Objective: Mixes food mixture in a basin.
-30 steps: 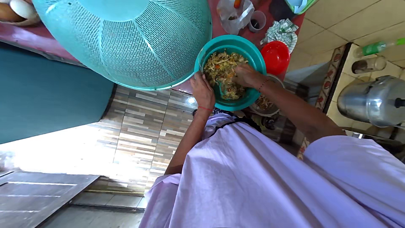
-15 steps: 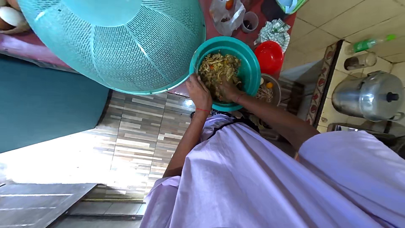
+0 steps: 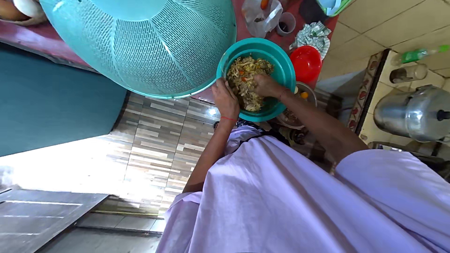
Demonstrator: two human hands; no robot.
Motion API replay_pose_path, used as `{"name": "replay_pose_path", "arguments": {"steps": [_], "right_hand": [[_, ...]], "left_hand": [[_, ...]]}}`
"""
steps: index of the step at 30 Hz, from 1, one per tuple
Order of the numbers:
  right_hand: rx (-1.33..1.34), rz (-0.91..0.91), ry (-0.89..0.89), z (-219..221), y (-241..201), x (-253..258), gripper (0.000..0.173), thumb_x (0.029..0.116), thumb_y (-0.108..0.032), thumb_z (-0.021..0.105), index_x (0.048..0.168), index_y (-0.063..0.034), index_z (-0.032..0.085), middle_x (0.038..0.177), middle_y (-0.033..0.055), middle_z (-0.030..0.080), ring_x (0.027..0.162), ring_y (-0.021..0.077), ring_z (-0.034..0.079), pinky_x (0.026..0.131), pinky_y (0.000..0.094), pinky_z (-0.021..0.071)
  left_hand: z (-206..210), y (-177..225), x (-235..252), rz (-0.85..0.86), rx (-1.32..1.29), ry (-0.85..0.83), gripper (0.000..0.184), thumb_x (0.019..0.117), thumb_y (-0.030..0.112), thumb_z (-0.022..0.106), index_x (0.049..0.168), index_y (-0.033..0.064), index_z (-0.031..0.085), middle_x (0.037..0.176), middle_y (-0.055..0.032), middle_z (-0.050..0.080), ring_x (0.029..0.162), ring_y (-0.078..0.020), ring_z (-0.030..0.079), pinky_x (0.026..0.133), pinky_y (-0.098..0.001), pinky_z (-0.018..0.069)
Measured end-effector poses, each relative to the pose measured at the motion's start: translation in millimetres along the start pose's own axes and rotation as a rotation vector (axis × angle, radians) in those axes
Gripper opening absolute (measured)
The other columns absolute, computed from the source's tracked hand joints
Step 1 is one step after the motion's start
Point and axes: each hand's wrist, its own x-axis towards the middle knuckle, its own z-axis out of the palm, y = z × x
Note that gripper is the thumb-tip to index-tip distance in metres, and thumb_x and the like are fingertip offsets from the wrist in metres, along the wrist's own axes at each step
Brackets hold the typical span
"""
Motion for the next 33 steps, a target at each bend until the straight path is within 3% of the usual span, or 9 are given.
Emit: {"name": "replay_pose_path", "arguments": {"steps": [5, 11, 14, 16, 19, 23, 26, 29, 33], "right_hand": [[0.110, -0.049, -0.058, -19.6, 1.0, -15.3, 0.062, 0.0956, 0.002, 0.058, 0.155, 0.0008, 0.040, 0.147, 0.0281, 0.052, 0.140, 0.0403, 0.048, 0.118, 0.0535, 0.0364], [-0.005, -0.003, 0.126, -15.5, 5.8, -17.3, 0.059, 0.0939, 0.001, 0.063, 0.150, 0.0024, 0.043, 0.125, 0.0305, 0.065, 0.119, 0.0477, 0.063, 0.103, 0.0612, 0.0484], [-0.070, 0.070, 0.123, -17.1, 2.5, -20.2, 0.059, 0.0934, -0.007, 0.068, 0.149, -0.0030, 0.048, 0.118, 0.0295, 0.067, 0.112, 0.0490, 0.065, 0.094, 0.0642, 0.0515], [-0.113, 0.144, 0.099, -15.3, 3.4, -24.1, 0.053, 0.0977, -0.022, 0.069, 0.142, 0.0022, 0.051, 0.119, 0.0306, 0.066, 0.114, 0.0493, 0.064, 0.095, 0.0641, 0.0506], [-0.154, 0.276, -0.044, -2.6, 13.3, -21.5, 0.081, 0.0955, -0.046, 0.071, 0.145, 0.0119, 0.043, 0.134, 0.0344, 0.057, 0.128, 0.0500, 0.055, 0.107, 0.0645, 0.0418], [-0.065, 0.340, -0.137, 32.9, 7.6, -11.0, 0.115, 0.0771, -0.057, 0.085, 0.153, 0.0107, 0.031, 0.151, 0.0406, 0.037, 0.139, 0.0543, 0.041, 0.110, 0.0671, 0.0394], [0.162, 0.366, -0.097, 46.9, -0.9, -10.0, 0.125, 0.0723, -0.046, 0.091, 0.163, -0.0011, 0.017, 0.163, 0.0395, 0.012, 0.145, 0.0565, 0.030, 0.110, 0.0685, 0.0373], [0.323, 0.347, -0.064, 60.4, 0.4, -3.8, 0.119, 0.0714, -0.034, 0.092, 0.163, -0.0059, 0.022, 0.162, 0.0361, 0.017, 0.145, 0.0534, 0.032, 0.109, 0.0686, 0.0389], [0.633, 0.345, -0.020, 63.9, -10.4, -1.8, 0.103, 0.0732, -0.005, 0.086, 0.159, -0.0012, 0.028, 0.153, 0.0316, 0.041, 0.140, 0.0452, 0.045, 0.110, 0.0627, 0.0419]], "left_hand": [[2.6, -2.2, 0.0, 0.006, 0.003, 0.021, 0.035, 0.1102, 0.016, 0.037, 0.126, -0.0075, 0.057, 0.110, -0.0282, 0.064, 0.105, -0.0429, 0.063, 0.092, -0.0503, 0.0512], [3.8, -4.3, -0.1, 0.028, 0.002, 0.031, 0.033, 0.1100, 0.015, 0.037, 0.126, -0.0073, 0.056, 0.110, -0.0277, 0.063, 0.105, -0.0423, 0.062, 0.093, -0.0485, 0.0503], [2.5, -3.1, -0.1, 0.033, -0.003, 0.040, 0.032, 0.1097, 0.014, 0.038, 0.124, -0.0072, 0.057, 0.108, -0.0270, 0.064, 0.104, -0.0420, 0.062, 0.092, -0.0484, 0.0504], [2.0, -2.8, 0.1, 0.029, 0.001, 0.035, 0.032, 0.1098, 0.014, 0.038, 0.125, -0.0072, 0.057, 0.109, -0.0273, 0.064, 0.104, -0.0420, 0.063, 0.093, -0.0484, 0.0505], [0.2, -0.1, -0.2, 0.011, 0.002, 0.015, 0.033, 0.1099, 0.014, 0.038, 0.126, -0.0079, 0.056, 0.109, -0.0279, 0.064, 0.105, -0.0431, 0.063, 0.093, -0.0497, 0.0504], [-0.5, 2.8, -0.6, -0.006, 0.007, 0.008, 0.034, 0.1101, 0.015, 0.037, 0.126, -0.0076, 0.056, 0.110, -0.0274, 0.064, 0.106, -0.0427, 0.063, 0.093, -0.0495, 0.0505], [2.2, 1.2, -1.5, 0.019, 0.004, 0.053, 0.034, 0.1099, 0.014, 0.037, 0.126, -0.0089, 0.056, 0.108, -0.0280, 0.064, 0.103, -0.0439, 0.062, 0.090, -0.0494, 0.0511], [3.6, 1.7, -2.4, 0.002, 0.017, 0.041, 0.034, 0.1101, 0.015, 0.036, 0.127, -0.0080, 0.056, 0.108, -0.0278, 0.064, 0.104, -0.0437, 0.063, 0.089, -0.0494, 0.0518], [4.4, 0.4, -1.3, 0.015, 0.025, 0.053, 0.034, 0.1101, 0.015, 0.037, 0.126, -0.0073, 0.057, 0.110, -0.0281, 0.064, 0.104, -0.0428, 0.063, 0.090, -0.0484, 0.0514]]}}
